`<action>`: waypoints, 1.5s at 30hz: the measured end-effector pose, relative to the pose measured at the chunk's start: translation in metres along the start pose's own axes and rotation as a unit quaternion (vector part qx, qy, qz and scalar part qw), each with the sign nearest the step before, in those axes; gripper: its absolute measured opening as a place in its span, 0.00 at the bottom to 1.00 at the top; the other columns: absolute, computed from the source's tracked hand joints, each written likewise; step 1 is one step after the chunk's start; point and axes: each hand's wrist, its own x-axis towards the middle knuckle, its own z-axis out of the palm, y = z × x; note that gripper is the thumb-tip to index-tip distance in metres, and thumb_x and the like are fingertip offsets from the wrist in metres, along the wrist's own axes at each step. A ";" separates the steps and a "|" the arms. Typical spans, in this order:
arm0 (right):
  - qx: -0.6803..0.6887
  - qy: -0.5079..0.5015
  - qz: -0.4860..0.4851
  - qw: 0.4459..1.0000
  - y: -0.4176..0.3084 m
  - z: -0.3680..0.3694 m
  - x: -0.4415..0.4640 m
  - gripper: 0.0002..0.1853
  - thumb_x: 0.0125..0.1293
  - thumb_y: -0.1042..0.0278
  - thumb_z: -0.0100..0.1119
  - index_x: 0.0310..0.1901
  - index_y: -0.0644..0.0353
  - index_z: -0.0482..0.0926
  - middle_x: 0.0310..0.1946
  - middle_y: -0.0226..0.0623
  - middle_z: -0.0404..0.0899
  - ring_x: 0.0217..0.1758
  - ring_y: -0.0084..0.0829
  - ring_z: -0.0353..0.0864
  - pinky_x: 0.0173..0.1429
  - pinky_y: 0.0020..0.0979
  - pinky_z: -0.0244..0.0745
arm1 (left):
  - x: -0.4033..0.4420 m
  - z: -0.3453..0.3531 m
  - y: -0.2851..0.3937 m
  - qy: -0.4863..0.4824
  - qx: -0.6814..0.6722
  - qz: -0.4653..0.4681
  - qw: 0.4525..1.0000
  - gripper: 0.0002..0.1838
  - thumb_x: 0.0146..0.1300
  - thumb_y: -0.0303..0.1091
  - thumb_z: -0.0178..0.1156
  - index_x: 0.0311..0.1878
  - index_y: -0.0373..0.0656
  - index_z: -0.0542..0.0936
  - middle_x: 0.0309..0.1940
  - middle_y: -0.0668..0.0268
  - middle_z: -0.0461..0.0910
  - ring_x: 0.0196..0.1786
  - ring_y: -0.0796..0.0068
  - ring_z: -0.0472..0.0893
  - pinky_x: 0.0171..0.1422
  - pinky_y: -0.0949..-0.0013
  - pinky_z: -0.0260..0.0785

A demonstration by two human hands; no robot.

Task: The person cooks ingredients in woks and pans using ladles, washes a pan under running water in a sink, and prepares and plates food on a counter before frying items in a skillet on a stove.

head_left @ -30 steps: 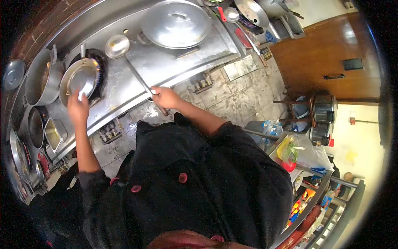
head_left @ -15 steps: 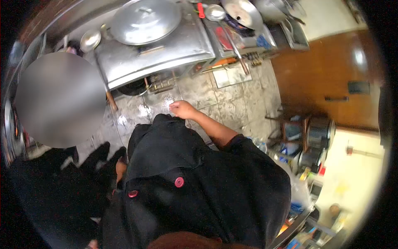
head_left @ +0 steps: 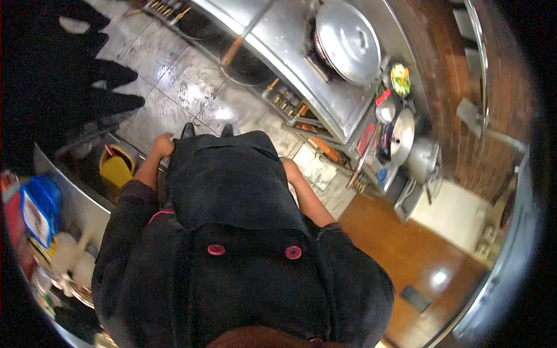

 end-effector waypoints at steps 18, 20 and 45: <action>-0.367 0.021 0.176 0.913 0.105 0.128 0.563 0.14 0.45 0.51 0.63 0.28 0.51 0.83 0.30 0.32 0.82 0.32 0.30 0.81 0.34 0.32 0.75 | -0.075 0.239 0.116 0.172 -0.145 -0.212 0.951 0.22 0.52 0.36 0.57 0.51 0.37 0.73 0.40 0.50 0.77 0.43 0.51 0.75 0.48 0.55 0.67; -0.333 0.082 0.183 0.921 0.111 0.119 0.566 0.15 0.49 0.52 0.61 0.32 0.55 0.81 0.32 0.38 0.81 0.33 0.35 0.81 0.35 0.32 0.75 | -0.087 0.277 0.092 0.247 -0.118 -0.226 0.935 0.21 0.53 0.37 0.57 0.50 0.36 0.73 0.40 0.51 0.77 0.42 0.51 0.75 0.47 0.55 0.67; 0.808 0.149 0.169 0.544 0.029 0.104 0.293 0.01 0.56 0.74 0.46 0.31 0.59 0.68 0.23 0.36 0.67 0.22 0.34 0.69 0.29 0.34 0.75 | -0.091 0.255 0.108 0.293 -0.265 -0.174 0.902 0.19 0.60 0.45 0.55 0.40 0.36 0.76 0.29 0.57 0.78 0.30 0.60 0.77 0.36 0.64 0.68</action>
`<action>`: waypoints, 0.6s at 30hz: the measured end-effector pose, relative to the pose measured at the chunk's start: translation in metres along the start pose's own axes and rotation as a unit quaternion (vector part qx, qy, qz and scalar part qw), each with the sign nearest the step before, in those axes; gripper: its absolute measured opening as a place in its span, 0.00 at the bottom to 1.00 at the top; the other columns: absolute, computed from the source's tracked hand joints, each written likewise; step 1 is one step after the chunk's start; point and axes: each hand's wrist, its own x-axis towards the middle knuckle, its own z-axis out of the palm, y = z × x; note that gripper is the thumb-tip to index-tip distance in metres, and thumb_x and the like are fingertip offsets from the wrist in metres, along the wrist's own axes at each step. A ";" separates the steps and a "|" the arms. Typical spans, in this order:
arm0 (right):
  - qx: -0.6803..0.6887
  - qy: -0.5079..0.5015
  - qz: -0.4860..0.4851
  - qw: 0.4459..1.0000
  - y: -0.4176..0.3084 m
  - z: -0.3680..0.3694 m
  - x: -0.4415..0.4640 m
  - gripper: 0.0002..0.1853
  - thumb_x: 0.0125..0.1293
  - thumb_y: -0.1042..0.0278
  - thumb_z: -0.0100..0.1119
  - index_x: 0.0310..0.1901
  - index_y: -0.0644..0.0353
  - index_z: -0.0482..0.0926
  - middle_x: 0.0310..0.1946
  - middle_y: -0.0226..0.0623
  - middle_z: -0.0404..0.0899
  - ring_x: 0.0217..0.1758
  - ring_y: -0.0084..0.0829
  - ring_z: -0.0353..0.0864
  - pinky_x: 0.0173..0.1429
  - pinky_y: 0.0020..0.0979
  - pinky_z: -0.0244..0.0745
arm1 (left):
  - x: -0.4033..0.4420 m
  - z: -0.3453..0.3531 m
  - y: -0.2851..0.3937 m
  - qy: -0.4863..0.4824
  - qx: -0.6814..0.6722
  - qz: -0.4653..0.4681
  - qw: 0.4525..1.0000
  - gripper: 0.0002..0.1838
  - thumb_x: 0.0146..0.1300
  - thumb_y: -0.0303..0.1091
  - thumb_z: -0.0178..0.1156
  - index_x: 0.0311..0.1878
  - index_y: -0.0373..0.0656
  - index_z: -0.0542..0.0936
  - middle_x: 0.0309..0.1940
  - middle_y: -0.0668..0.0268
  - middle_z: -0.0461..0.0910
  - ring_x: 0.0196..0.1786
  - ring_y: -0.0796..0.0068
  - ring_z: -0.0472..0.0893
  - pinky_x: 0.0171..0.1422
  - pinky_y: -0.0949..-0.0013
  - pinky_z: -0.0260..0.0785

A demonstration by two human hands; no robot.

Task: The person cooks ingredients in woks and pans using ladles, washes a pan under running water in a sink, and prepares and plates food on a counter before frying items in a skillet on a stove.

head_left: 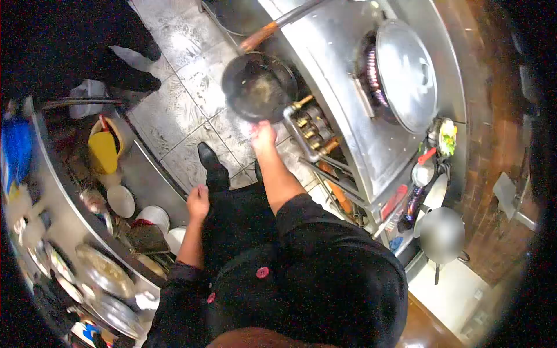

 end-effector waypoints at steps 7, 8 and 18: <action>-0.145 -0.208 0.131 0.959 -0.041 -0.061 -0.175 0.08 0.53 0.77 0.46 0.37 0.66 0.66 0.28 0.45 0.72 0.19 0.39 0.73 0.20 0.34 0.74 | -0.054 -0.081 0.136 0.050 -0.380 -0.094 0.919 0.24 0.61 0.56 0.51 0.41 0.43 0.75 0.28 0.68 0.76 0.24 0.80 0.69 0.28 0.75 0.64; -0.157 -0.227 0.120 0.954 -0.054 -0.073 -0.198 0.08 0.54 0.76 0.47 0.36 0.66 0.66 0.24 0.43 0.72 0.17 0.37 0.73 0.18 0.32 0.73 | -0.070 -0.085 0.144 0.059 -0.386 -0.101 0.915 0.26 0.60 0.58 0.51 0.45 0.43 0.73 0.28 0.69 0.74 0.25 0.80 0.69 0.28 0.76 0.63; -0.355 -0.434 0.053 0.826 -0.258 -0.265 -0.367 0.14 0.65 0.60 0.48 0.40 0.66 0.70 0.31 0.41 0.76 0.21 0.30 0.79 0.18 0.28 0.73 | -0.333 -0.065 0.196 0.084 -0.407 -0.031 0.909 0.09 0.54 0.29 0.57 0.38 0.38 0.74 0.32 0.66 0.75 0.33 0.73 0.74 0.36 0.71 0.67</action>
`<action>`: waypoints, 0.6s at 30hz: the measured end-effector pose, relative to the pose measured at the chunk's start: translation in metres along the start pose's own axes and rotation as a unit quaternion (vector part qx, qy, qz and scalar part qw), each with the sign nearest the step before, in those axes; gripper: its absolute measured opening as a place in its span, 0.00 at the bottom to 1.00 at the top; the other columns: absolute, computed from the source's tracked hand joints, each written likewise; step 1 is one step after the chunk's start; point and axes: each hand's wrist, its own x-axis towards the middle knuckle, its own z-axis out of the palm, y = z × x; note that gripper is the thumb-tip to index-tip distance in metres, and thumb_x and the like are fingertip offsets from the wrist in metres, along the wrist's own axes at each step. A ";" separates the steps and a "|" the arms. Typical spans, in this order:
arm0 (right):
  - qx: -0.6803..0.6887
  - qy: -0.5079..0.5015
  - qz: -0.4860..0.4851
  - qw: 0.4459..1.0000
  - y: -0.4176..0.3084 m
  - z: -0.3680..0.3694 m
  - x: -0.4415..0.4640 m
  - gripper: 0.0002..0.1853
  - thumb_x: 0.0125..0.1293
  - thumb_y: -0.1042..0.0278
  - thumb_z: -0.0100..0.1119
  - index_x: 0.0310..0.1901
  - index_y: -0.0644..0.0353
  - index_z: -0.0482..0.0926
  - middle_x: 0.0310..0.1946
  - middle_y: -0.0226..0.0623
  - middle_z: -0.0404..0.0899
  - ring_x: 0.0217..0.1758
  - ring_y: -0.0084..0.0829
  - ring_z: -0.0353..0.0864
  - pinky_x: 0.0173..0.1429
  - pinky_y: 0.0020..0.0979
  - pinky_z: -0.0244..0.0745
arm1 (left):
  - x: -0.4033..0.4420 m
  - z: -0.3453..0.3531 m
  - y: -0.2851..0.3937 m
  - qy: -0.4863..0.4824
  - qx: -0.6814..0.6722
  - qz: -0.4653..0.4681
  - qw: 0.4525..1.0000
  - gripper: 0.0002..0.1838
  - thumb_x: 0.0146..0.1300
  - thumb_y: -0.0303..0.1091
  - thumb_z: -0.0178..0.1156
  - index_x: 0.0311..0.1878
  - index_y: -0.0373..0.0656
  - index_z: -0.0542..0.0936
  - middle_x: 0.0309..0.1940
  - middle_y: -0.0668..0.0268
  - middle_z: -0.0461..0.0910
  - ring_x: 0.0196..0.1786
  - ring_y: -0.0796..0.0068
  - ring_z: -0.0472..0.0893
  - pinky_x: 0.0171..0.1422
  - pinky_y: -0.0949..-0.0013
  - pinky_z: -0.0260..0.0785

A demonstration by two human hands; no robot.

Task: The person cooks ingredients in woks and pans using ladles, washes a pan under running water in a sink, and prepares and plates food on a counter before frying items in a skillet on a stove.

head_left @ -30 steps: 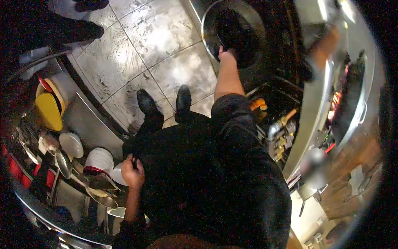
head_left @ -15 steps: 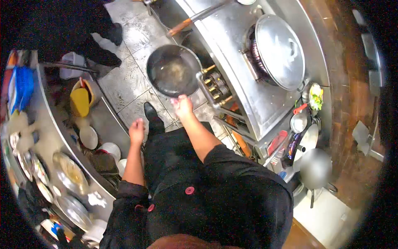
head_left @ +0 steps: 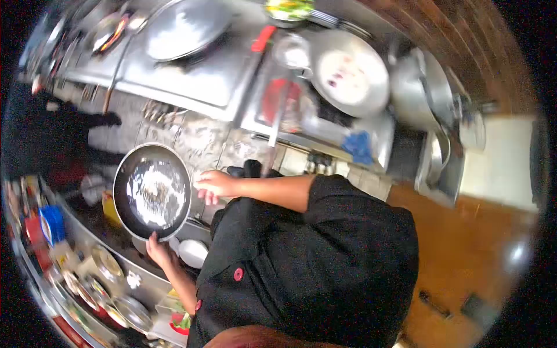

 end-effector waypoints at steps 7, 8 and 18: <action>-0.004 0.346 -0.230 0.910 0.036 -0.149 -0.317 0.07 0.62 0.70 0.47 0.34 0.64 0.74 0.31 0.41 0.78 0.26 0.28 0.79 0.25 0.26 0.74 | -0.116 0.041 -0.041 -0.127 0.075 0.065 0.987 0.05 0.51 0.28 0.54 0.30 0.36 0.74 0.30 0.62 0.74 0.36 0.69 0.73 0.46 0.67 0.66; 0.031 0.412 -0.244 0.877 0.046 -0.166 -0.363 0.07 0.61 0.70 0.47 0.33 0.63 0.74 0.30 0.41 0.78 0.25 0.29 0.78 0.25 0.27 0.73 | -0.135 0.053 -0.057 -0.153 0.081 0.068 0.983 0.06 0.50 0.29 0.55 0.30 0.36 0.74 0.30 0.62 0.74 0.36 0.69 0.73 0.47 0.67 0.66; 0.177 0.580 -0.451 0.655 0.008 -0.344 -0.679 0.11 0.57 0.62 0.51 0.35 0.61 0.71 0.26 0.40 0.77 0.24 0.33 0.75 0.27 0.30 0.69 | -0.390 0.198 -0.084 -0.344 0.087 -0.002 0.935 0.10 0.52 0.26 0.54 0.38 0.34 0.71 0.31 0.64 0.75 0.34 0.74 0.73 0.42 0.72 0.64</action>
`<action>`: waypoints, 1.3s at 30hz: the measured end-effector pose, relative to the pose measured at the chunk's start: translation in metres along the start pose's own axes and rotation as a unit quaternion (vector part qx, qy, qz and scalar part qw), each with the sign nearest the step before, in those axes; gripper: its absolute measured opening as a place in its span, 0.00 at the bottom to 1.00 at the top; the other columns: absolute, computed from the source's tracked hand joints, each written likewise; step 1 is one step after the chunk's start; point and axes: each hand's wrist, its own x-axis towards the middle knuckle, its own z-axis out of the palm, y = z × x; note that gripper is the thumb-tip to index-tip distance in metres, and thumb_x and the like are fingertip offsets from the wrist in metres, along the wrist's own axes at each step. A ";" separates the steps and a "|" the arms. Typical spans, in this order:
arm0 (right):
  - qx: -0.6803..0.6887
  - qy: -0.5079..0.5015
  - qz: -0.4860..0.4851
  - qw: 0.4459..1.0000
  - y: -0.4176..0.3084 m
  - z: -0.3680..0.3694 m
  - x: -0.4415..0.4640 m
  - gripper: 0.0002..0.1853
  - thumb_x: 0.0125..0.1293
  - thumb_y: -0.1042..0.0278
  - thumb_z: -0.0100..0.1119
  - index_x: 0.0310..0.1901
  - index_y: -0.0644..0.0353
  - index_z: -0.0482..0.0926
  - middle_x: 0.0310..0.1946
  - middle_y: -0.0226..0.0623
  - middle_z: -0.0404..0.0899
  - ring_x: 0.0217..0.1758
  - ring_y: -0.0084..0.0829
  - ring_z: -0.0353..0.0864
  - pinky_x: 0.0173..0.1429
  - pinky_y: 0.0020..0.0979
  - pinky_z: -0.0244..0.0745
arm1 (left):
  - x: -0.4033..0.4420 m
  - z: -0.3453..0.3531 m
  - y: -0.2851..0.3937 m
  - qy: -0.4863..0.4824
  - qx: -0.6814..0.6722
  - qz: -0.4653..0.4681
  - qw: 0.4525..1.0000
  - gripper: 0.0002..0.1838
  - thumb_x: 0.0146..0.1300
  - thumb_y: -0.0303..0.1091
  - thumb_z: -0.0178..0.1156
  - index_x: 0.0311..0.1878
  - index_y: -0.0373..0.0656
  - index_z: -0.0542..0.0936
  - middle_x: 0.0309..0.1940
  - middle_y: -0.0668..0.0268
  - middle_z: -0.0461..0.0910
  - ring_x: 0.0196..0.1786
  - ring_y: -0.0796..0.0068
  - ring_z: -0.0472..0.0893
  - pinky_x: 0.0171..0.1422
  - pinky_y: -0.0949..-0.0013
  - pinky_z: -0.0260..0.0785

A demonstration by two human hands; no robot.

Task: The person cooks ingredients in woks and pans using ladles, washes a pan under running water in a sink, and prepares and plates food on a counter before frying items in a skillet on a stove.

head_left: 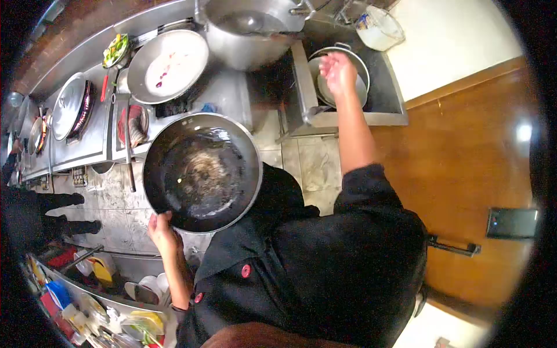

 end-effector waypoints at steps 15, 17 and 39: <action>0.229 -0.061 0.157 0.959 0.053 -0.026 0.369 0.14 0.63 0.64 0.46 0.45 0.63 0.67 0.33 0.43 0.70 0.30 0.40 0.71 0.36 0.49 0.72 | -0.016 0.474 -0.062 -0.213 0.409 0.100 0.882 0.20 0.49 0.43 0.53 0.29 0.31 0.76 0.26 0.43 0.76 0.34 0.45 0.77 0.42 0.54 0.67; 0.201 0.029 0.152 0.967 0.023 -0.034 0.367 0.15 0.64 0.60 0.50 0.45 0.62 0.68 0.32 0.41 0.72 0.25 0.34 0.68 0.34 0.43 0.72 | -0.015 0.514 -0.061 -0.171 0.490 0.115 0.847 0.21 0.49 0.45 0.51 0.31 0.32 0.77 0.28 0.42 0.76 0.38 0.44 0.77 0.46 0.54 0.67; -0.086 -0.329 0.099 0.935 -0.074 -0.142 0.340 0.17 0.64 0.60 0.45 0.46 0.65 0.72 0.40 0.46 0.78 0.44 0.43 0.78 0.49 0.41 0.73 | 0.034 0.631 -0.084 -0.159 0.272 0.148 0.937 0.10 0.50 0.32 0.49 0.27 0.32 0.73 0.18 0.54 0.72 0.23 0.64 0.72 0.31 0.63 0.65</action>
